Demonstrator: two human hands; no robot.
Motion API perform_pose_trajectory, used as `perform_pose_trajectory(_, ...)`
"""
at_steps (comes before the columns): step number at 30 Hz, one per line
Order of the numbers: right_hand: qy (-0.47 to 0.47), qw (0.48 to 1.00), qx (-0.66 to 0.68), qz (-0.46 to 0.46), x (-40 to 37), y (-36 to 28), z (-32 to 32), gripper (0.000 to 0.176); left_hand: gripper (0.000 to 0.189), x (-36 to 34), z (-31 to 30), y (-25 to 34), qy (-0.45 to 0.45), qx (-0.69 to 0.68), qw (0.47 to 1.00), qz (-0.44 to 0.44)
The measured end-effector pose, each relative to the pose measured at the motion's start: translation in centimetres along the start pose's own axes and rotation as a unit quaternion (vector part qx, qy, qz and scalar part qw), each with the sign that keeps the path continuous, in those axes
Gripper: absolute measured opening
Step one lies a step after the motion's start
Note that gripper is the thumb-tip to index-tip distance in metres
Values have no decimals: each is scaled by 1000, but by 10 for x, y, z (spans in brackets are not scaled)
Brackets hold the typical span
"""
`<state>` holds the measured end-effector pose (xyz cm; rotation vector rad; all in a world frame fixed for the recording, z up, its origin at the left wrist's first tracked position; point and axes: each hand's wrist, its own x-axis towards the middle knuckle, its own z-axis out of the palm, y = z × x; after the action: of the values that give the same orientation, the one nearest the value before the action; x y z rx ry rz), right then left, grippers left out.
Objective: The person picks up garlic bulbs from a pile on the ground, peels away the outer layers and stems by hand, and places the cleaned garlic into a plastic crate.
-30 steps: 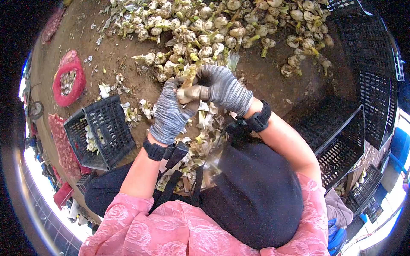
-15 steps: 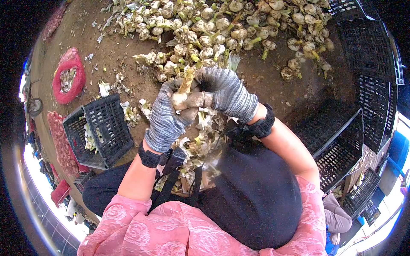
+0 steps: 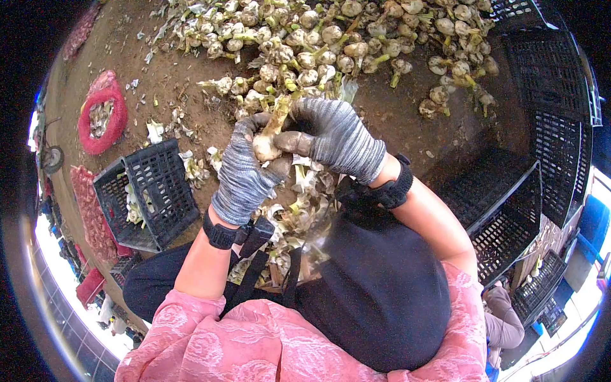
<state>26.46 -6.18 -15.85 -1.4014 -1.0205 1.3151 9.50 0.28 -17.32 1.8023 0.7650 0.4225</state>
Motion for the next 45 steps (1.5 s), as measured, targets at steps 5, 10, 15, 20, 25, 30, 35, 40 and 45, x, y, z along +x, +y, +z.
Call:
perform_pose_trajectory(5, 16, 993, -114, 19, 1, -4, 1, 27, 56, 3, -2, 6, 23, 141, 990, 13)
perform_pose_trajectory(10, 78, 963, -238, -105, 1, -4, 9, 19, 54, 3, 2, 9, 54, 169, 984, 24)
perform_pose_trajectory(15, 126, 933, -272, -198, 7, 5, 12, 13, 47, -1, 6, 6, 68, -407, 897, -160)
perform_pose_trajectory(20, 42, 996, -58, -60, 3, 6, 5, 19, 49, -5, -2, -2, 6, -513, 849, -130)
perform_pose_trajectory(25, 77, 995, 30, -53, 4, 13, 11, 30, 49, 1, 1, -4, 30, -291, 948, -127)
perform_pose_trajectory(30, 68, 992, -97, -33, 4, 6, 4, 25, 41, 6, 5, -11, 93, -404, 900, -135)
perform_pose_trajectory(35, 51, 987, -61, -136, 2, 17, 7, 22, 41, 13, -10, -13, 43, -484, 797, -359)
perform_pose_trajectory(40, 64, 994, -55, -72, 4, 25, 8, 23, 49, 8, 0, -38, 44, -408, 895, -174)
perform_pose_trajectory(45, -29, 980, 192, 37, 3, 24, -1, 25, 42, 8, -10, -17, 46, -499, 840, -208)
